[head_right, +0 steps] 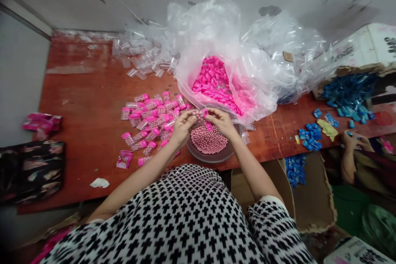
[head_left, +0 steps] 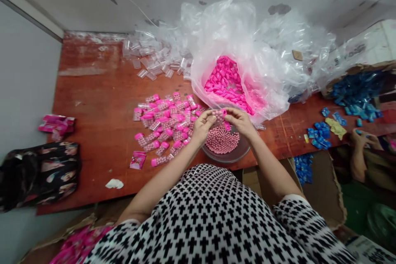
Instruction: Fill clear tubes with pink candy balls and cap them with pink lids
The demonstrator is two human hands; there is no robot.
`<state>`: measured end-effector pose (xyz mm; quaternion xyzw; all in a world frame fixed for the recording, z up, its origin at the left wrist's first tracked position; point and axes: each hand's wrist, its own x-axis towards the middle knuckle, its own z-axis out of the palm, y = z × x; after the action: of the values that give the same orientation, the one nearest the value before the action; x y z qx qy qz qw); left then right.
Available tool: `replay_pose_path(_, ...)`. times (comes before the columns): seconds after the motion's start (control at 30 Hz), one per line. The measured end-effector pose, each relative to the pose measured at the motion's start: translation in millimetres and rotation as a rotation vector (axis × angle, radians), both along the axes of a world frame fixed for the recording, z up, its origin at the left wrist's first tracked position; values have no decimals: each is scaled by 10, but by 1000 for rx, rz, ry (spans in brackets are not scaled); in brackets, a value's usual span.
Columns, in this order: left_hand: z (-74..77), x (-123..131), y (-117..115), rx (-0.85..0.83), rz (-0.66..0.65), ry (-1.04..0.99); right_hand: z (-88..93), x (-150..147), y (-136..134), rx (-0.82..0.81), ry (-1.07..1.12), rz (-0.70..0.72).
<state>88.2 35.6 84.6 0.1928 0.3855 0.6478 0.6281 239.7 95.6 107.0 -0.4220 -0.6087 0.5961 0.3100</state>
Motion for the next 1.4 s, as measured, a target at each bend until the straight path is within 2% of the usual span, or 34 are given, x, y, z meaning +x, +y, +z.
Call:
replay_pose_path(0.1, 24, 23, -72, -15, -10, -1, 54, -11, -174, 287, -227, -27)
replay_pose_path(0.17, 31, 17, -123, -2, -34, 34, 102, 19, -245, 396, -308, -4)
replay_pose_path(0.27, 20, -24, -200, 42, -88, 153, 170, 100, -287, 430, -293, -7)
replay_pose_path(0.37, -18, -73, -269, 81, -121, 372, 245, 153, -300, 495, -260, -35)
replay_pose_path(0.5, -67, -97, -347, 143, -121, 628, 348, 118, -329, 581, -369, 133)
replay_pose_path(0.67, -42, -98, -418, 149, -82, 660, 389, 86, -358, 534, -413, 279)
replay_pose_path(0.77, 32, -131, -424, 181, -81, 675, 374, 109, -411, 533, -354, 264)
replay_pose_path(0.9, 105, -162, -416, 246, -153, 716, 321, 143, -522, 517, -318, 219)
replay_pose_path(1.0, 48, -139, -419, 206, -161, 716, 242, 162, -540, 514, -351, 246)
replay_pose_path(1.17, -134, -117, -377, 149, -199, 739, 122, 142, -394, 441, -332, 326)
replay_pose_path(1.27, -167, -126, -348, 27, -179, 550, 129, 95, -356, 270, -234, 231)
replay_pose_path(1.4, -166, -130, -361, -190, -30, 161, 128, 72, -452, -174, 128, 87)
